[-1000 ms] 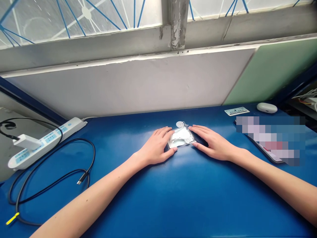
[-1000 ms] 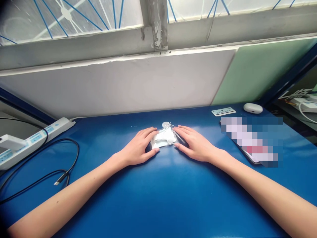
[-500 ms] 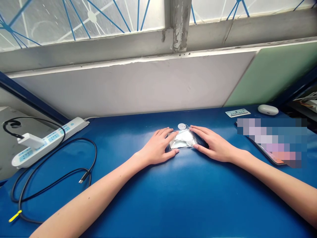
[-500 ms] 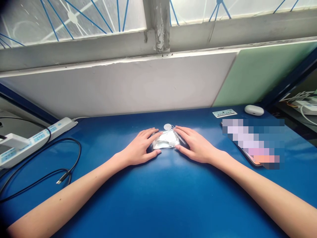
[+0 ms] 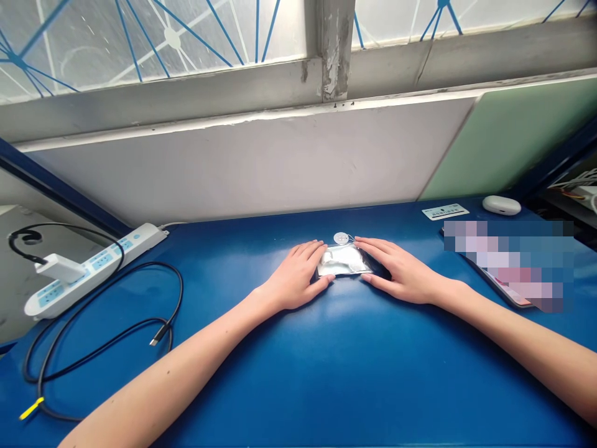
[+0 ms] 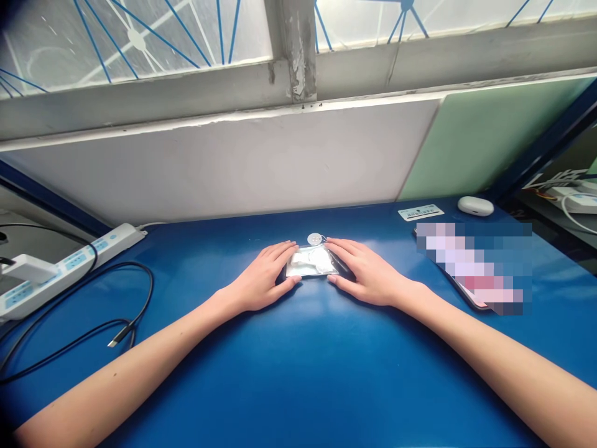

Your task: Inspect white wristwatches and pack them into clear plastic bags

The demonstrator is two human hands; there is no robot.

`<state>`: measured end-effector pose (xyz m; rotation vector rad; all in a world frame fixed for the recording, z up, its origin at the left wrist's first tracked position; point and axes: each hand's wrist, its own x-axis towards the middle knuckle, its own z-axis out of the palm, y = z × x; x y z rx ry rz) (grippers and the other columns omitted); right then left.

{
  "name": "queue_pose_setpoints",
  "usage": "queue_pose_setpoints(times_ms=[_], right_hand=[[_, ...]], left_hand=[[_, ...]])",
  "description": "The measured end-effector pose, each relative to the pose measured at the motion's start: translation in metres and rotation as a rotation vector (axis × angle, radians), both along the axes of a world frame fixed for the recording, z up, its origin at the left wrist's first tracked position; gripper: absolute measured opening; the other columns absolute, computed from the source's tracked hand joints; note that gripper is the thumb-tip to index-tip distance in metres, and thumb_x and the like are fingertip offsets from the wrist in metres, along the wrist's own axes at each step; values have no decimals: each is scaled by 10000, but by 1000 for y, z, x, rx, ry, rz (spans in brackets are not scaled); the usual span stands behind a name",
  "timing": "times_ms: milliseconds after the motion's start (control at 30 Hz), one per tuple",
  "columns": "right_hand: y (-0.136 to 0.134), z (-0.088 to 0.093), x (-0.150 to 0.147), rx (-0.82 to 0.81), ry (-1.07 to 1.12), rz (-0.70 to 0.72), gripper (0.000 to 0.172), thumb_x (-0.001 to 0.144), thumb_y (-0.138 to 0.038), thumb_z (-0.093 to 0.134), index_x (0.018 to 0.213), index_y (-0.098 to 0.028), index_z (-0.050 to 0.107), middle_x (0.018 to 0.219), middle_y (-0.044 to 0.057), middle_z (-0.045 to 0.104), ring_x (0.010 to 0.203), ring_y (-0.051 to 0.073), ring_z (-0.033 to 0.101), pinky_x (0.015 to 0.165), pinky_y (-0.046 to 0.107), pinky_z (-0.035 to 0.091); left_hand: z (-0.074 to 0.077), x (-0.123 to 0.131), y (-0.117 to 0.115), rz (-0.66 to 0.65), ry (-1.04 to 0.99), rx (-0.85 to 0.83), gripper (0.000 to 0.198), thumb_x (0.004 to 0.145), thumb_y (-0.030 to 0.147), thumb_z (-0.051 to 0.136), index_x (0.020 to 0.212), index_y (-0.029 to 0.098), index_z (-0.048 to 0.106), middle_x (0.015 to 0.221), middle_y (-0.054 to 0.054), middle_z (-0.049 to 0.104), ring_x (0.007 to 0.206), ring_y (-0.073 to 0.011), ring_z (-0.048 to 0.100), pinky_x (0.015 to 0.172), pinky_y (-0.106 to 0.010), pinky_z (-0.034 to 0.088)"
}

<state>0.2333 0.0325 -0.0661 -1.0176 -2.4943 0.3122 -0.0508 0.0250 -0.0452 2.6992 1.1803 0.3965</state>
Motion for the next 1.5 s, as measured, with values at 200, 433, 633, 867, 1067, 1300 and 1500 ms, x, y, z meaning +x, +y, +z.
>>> queue_pose_setpoints(times_ms=[200, 433, 633, 867, 1067, 1300, 1500], right_hand=[[2, 0, -2, 8, 32, -9, 525, 951, -376, 550, 1442, -205, 478, 1424, 164, 563, 1315, 335, 528, 1080, 521, 462], [-3, 3, -3, 84, 98, 0, 438, 979, -311, 512, 1414, -268, 521, 1246, 123, 686, 1105, 293, 661, 922, 476, 561], [-3, 4, -5, 104, 148, 14, 350, 994, -306, 491, 1316, -267, 623, 1183, 98, 739, 1032, 291, 704, 904, 492, 558], [5, 0, -1, -94, 309, -41, 286, 972, -385, 537, 1146, -245, 716, 1104, 80, 768, 963, 265, 732, 846, 406, 594], [2, -3, -2, -161, 353, -137, 369, 964, -393, 541, 1273, -209, 624, 998, 75, 787, 844, 242, 748, 784, 382, 612], [4, -1, -2, 15, 256, -134, 397, 950, -393, 560, 1314, -235, 585, 1333, 138, 625, 1228, 308, 600, 1033, 493, 507], [1, -2, -3, -12, 121, -129, 682, 932, -463, 571, 1516, -203, 334, 1519, 194, 426, 1404, 344, 424, 1143, 538, 392]], left_hand=[[-2, -3, 3, -4, -24, -4, 494, 1046, 410, 354, 1423, 108, 462, 1482, -181, 499, 1421, -304, 415, 1149, -500, 362], [-5, -6, 5, -20, -136, -25, 422, 1052, 353, 331, 1348, 141, 545, 1375, -133, 612, 1292, -269, 561, 1112, -459, 418], [-4, -8, 1, -20, -312, 35, 531, 1026, 368, 387, 1512, 167, 311, 1413, -162, 551, 1353, -285, 477, 1117, -480, 405], [-7, -7, -1, -17, -296, 65, 767, 930, 299, 585, 1564, 228, 159, 1389, -124, 559, 1304, -281, 522, 1086, -458, 448], [-7, -5, 2, -36, -275, 130, 690, 862, 266, 647, 1481, 190, 353, 1348, -134, 596, 1302, -295, 510, 1093, -474, 448], [-7, -5, 5, -36, -248, 69, 637, 841, 317, 652, 1423, 177, 436, 1351, -130, 603, 1309, -311, 500, 1094, -489, 454], [-4, -2, 4, 33, -144, 53, 646, 848, 388, 647, 1407, 118, 471, 1415, -188, 532, 1422, -380, 357, 1154, -550, 366]])
